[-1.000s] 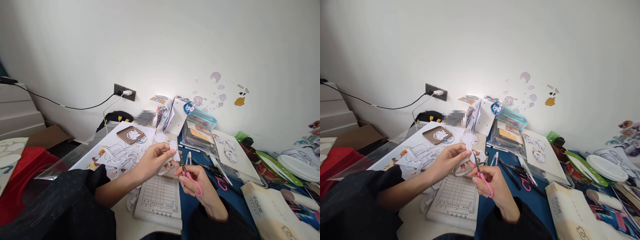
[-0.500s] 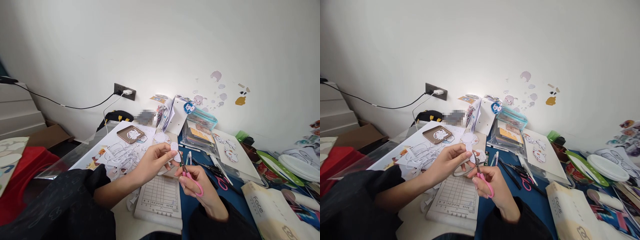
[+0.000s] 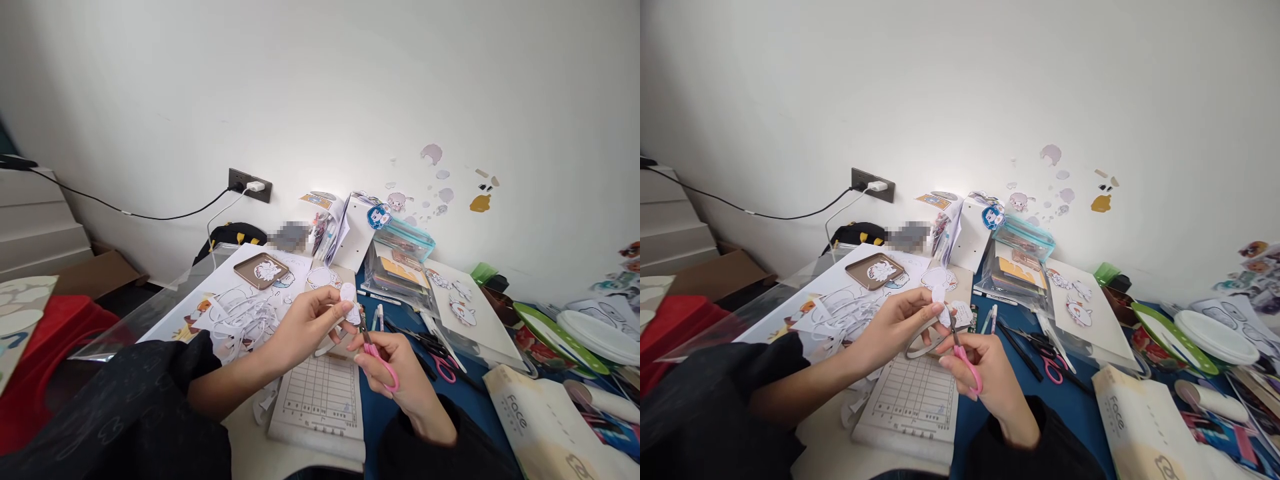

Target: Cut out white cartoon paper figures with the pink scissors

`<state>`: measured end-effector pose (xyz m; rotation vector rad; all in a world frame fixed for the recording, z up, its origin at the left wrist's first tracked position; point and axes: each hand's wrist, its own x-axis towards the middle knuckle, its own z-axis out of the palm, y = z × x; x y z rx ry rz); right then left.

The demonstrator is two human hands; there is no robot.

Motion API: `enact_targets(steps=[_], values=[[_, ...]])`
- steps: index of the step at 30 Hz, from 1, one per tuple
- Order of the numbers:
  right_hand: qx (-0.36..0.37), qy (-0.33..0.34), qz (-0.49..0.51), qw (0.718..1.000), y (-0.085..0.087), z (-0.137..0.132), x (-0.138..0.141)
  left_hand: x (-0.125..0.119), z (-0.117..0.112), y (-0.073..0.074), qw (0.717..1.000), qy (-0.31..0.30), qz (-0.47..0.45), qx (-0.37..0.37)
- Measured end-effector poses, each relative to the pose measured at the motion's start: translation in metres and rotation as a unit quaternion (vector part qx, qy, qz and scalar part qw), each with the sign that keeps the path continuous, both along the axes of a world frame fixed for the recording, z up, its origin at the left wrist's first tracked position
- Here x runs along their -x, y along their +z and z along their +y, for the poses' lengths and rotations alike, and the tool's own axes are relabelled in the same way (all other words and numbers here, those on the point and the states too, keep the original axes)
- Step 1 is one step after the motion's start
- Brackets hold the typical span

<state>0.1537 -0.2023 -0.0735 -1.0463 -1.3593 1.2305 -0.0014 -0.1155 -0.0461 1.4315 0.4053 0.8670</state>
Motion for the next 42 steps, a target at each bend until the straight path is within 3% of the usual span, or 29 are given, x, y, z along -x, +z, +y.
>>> enact_targets(steps=[13,20,22,24,28,34,42], values=[[-0.102,-0.030,-0.005,0.994,-0.009,0.000,-0.006,-0.001,0.001,0.002,1.000,0.008,-0.016,0.023],[-0.160,-0.133,-0.068,0.976,-0.004,-0.003,-0.017,-0.002,0.006,-0.003,0.999,0.032,-0.024,0.030],[-0.145,-0.105,-0.117,0.977,0.002,-0.003,-0.011,-0.002,0.008,-0.003,0.998,0.041,-0.027,0.032],[-0.110,-0.036,-0.175,0.978,0.005,-0.003,-0.002,-0.002,0.009,-0.003,0.998,0.049,-0.027,0.034],[-0.041,0.068,-0.267,0.960,-0.002,0.000,0.014,-0.001,0.010,-0.003,0.997,0.062,-0.025,0.035],[-0.003,0.075,-0.320,0.944,-0.010,0.004,0.015,-0.001,0.011,-0.003,0.997,0.066,-0.022,0.036],[-0.022,0.050,-0.363,0.930,-0.008,0.004,0.014,0.001,0.012,-0.001,0.997,0.073,-0.023,0.029]])
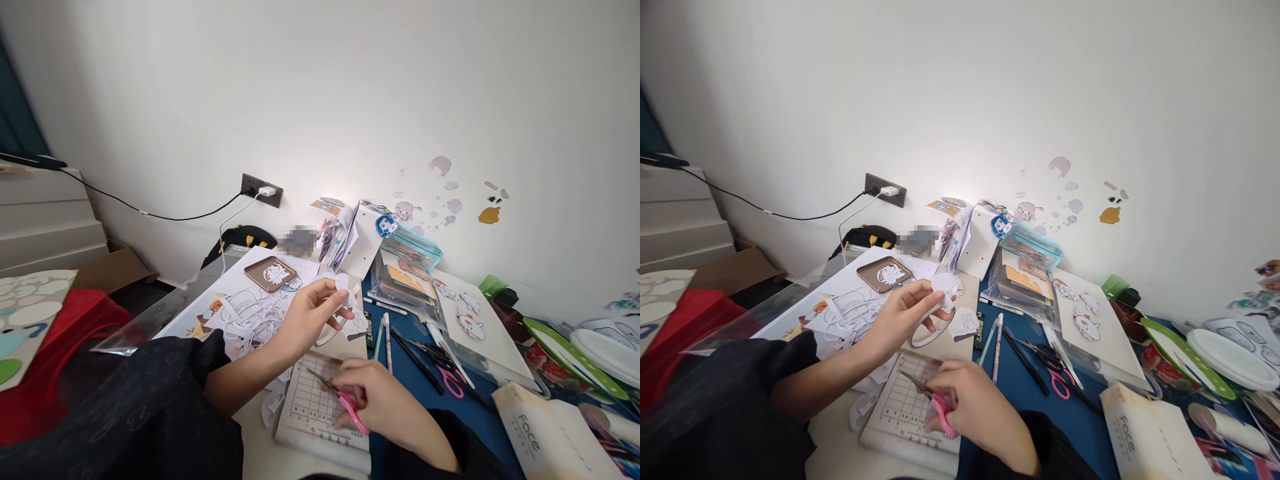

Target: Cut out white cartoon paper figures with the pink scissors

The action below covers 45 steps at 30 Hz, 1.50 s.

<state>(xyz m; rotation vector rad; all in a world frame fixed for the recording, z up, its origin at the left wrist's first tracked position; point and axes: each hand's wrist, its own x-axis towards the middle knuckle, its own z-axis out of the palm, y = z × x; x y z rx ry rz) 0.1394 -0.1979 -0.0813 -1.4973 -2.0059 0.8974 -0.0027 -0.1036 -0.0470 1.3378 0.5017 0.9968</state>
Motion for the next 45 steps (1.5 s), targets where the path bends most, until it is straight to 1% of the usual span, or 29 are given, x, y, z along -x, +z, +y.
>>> enact_targets(steps=[5,8,9,11,13,14,16,21,24,27,30,32,35,38,40,42,45], values=[[0.047,0.025,0.030,0.998,-0.001,0.000,0.000,0.000,0.000,0.000,1.000,0.007,0.007,-0.001],[0.033,0.013,0.064,0.997,0.004,-0.002,-0.001,0.000,-0.001,-0.001,1.000,0.008,0.006,-0.006],[0.015,-0.006,0.078,0.997,0.007,-0.002,-0.002,-0.001,-0.001,-0.001,1.000,0.006,0.004,-0.008],[-0.038,-0.064,0.113,0.991,0.010,-0.001,-0.005,-0.001,-0.002,-0.002,1.000,-0.001,-0.001,-0.011],[-0.090,-0.129,0.150,0.976,0.011,0.001,-0.008,-0.001,-0.002,-0.002,1.000,-0.013,-0.005,-0.016],[-0.109,-0.152,0.169,0.968,0.010,0.003,-0.009,-0.001,-0.003,-0.002,1.000,-0.022,-0.006,-0.021],[-0.128,-0.172,0.208,0.954,0.007,0.006,-0.010,-0.001,-0.006,-0.002,0.998,-0.046,-0.005,-0.034],[-0.108,-0.165,0.342,0.919,-0.002,0.011,-0.006,-0.002,-0.017,-0.006,0.990,-0.104,0.020,-0.094],[-0.092,-0.161,0.400,0.897,-0.005,0.012,-0.006,-0.001,-0.023,-0.010,0.979,-0.124,0.046,-0.154],[-0.087,-0.154,0.433,0.884,-0.006,0.012,-0.008,0.000,-0.025,-0.011,0.962,-0.126,0.068,-0.231],[-0.092,-0.143,0.458,0.873,-0.004,0.009,-0.009,0.001,-0.025,-0.013,0.940,-0.104,0.076,-0.315],[-0.101,-0.141,0.477,0.862,0.000,0.007,-0.009,0.002,-0.022,-0.014,0.924,-0.075,0.072,-0.367],[-0.124,-0.148,0.510,0.838,0.006,0.004,-0.009,0.003,-0.016,-0.017,0.901,-0.002,0.055,-0.431],[-0.142,-0.156,0.535,0.818,0.011,0.003,-0.008,0.004,-0.007,-0.019,0.867,0.078,0.024,-0.492],[-0.137,-0.151,0.537,0.818,0.012,0.003,-0.007,0.005,-0.003,-0.018,0.838,0.124,0.004,-0.531],[-0.125,-0.140,0.525,0.830,0.012,0.002,-0.005,0.005,0.000,-0.018,0.808,0.164,-0.006,-0.566],[-0.117,-0.121,0.505,0.846,0.008,0.002,-0.003,0.005,0.001,-0.019,0.768,0.196,-0.003,-0.610]])
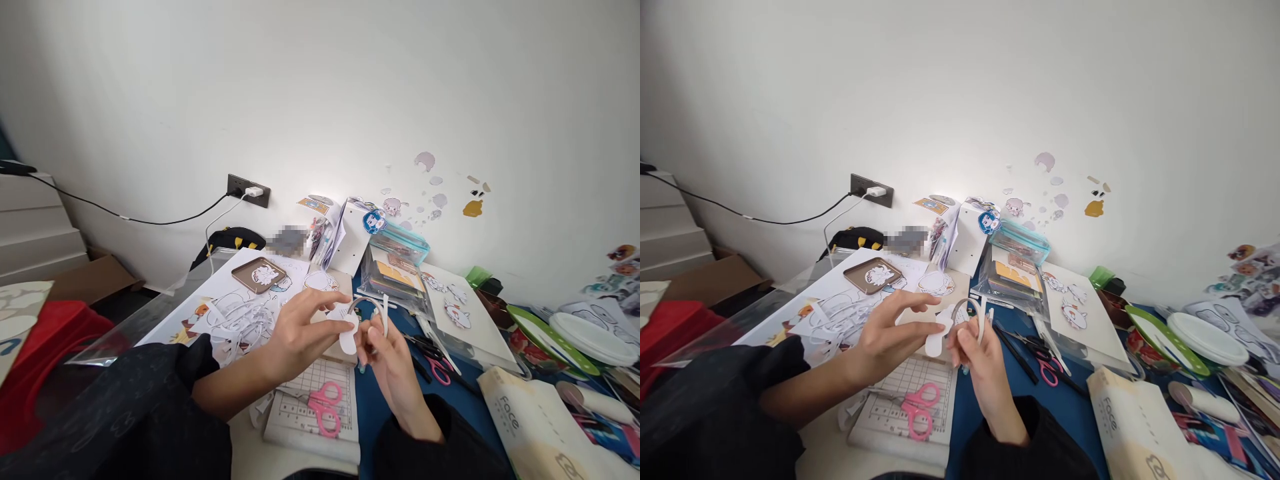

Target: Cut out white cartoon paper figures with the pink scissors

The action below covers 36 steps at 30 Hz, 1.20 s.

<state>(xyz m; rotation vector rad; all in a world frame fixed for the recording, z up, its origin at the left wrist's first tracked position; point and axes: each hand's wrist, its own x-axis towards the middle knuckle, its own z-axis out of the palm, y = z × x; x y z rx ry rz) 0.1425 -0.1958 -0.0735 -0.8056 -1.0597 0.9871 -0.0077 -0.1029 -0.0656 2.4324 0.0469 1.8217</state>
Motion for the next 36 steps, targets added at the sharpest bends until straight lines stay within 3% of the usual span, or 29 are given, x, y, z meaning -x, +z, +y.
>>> enact_targets(steps=[5,9,14,20,28,36], values=[[-0.005,0.013,-0.029,0.999,-0.008,0.002,-0.002,0.000,0.001,-0.004,0.998,0.022,0.018,-0.050],[0.005,-0.014,-0.053,0.998,-0.010,0.004,-0.004,0.000,0.000,-0.005,0.999,0.010,0.046,-0.026],[0.005,-0.087,-0.071,0.994,-0.009,0.004,-0.006,-0.002,-0.007,0.003,0.988,0.001,0.079,0.131],[-0.004,-0.138,-0.088,0.986,-0.012,0.004,-0.009,-0.005,-0.013,0.007,0.933,-0.071,0.183,0.303],[-0.010,-0.106,-0.046,0.993,-0.004,0.000,-0.006,-0.010,-0.011,0.007,0.873,-0.131,0.147,0.446],[0.012,-0.003,0.045,0.999,0.002,-0.003,-0.003,-0.012,-0.008,0.003,0.832,-0.191,0.099,0.511]])
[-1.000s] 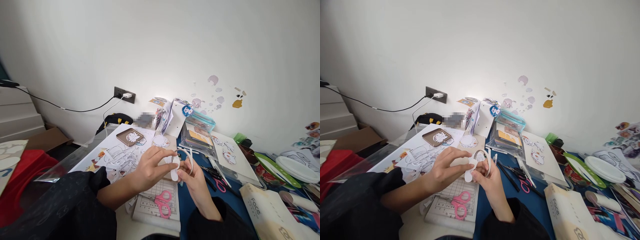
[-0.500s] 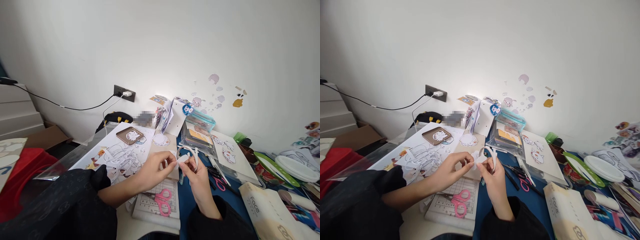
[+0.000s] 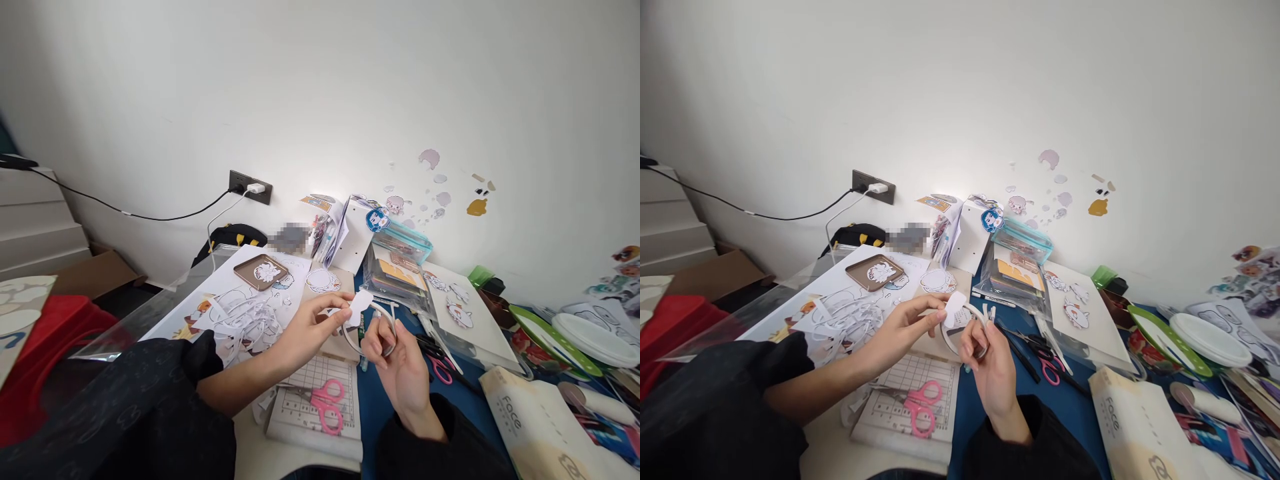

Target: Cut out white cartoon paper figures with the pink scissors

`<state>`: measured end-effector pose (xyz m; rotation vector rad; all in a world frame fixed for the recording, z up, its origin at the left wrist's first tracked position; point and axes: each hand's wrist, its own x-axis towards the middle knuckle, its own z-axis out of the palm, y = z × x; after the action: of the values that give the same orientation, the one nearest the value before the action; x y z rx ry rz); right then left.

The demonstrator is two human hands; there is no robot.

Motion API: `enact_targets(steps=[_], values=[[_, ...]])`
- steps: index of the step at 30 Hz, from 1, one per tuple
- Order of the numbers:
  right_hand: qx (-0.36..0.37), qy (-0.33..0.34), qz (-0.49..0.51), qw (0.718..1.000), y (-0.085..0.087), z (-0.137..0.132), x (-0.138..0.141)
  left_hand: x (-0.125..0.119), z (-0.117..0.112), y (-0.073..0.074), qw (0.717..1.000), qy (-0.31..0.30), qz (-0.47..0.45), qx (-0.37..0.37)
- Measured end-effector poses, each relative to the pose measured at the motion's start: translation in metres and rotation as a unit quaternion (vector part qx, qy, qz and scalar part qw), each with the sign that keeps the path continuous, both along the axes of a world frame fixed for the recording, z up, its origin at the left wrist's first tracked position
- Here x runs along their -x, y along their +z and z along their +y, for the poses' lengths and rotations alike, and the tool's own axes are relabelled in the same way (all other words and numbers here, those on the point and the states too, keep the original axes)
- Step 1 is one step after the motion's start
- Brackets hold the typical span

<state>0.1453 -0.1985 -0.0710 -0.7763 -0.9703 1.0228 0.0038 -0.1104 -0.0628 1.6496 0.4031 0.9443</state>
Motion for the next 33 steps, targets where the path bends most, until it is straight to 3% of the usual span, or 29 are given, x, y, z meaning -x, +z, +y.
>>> enact_targets(steps=[4,8,16,22,33], values=[[0.009,-0.003,0.017,1.000,0.002,0.002,0.001,-0.001,-0.001,-0.001,0.999,-0.035,-0.004,0.028],[0.004,-0.058,0.019,0.998,0.000,0.005,-0.003,0.000,-0.001,-0.002,0.998,-0.038,-0.014,0.047],[-0.036,-0.155,-0.034,0.987,-0.008,0.005,-0.014,0.001,0.001,0.001,0.998,-0.001,-0.037,0.057],[-0.045,-0.121,-0.118,0.985,-0.005,-0.004,-0.012,0.000,0.005,-0.002,0.998,-0.001,-0.027,0.065],[0.080,-0.109,-0.261,0.956,0.005,-0.008,-0.001,0.001,0.004,0.002,0.997,-0.029,0.055,0.039]])
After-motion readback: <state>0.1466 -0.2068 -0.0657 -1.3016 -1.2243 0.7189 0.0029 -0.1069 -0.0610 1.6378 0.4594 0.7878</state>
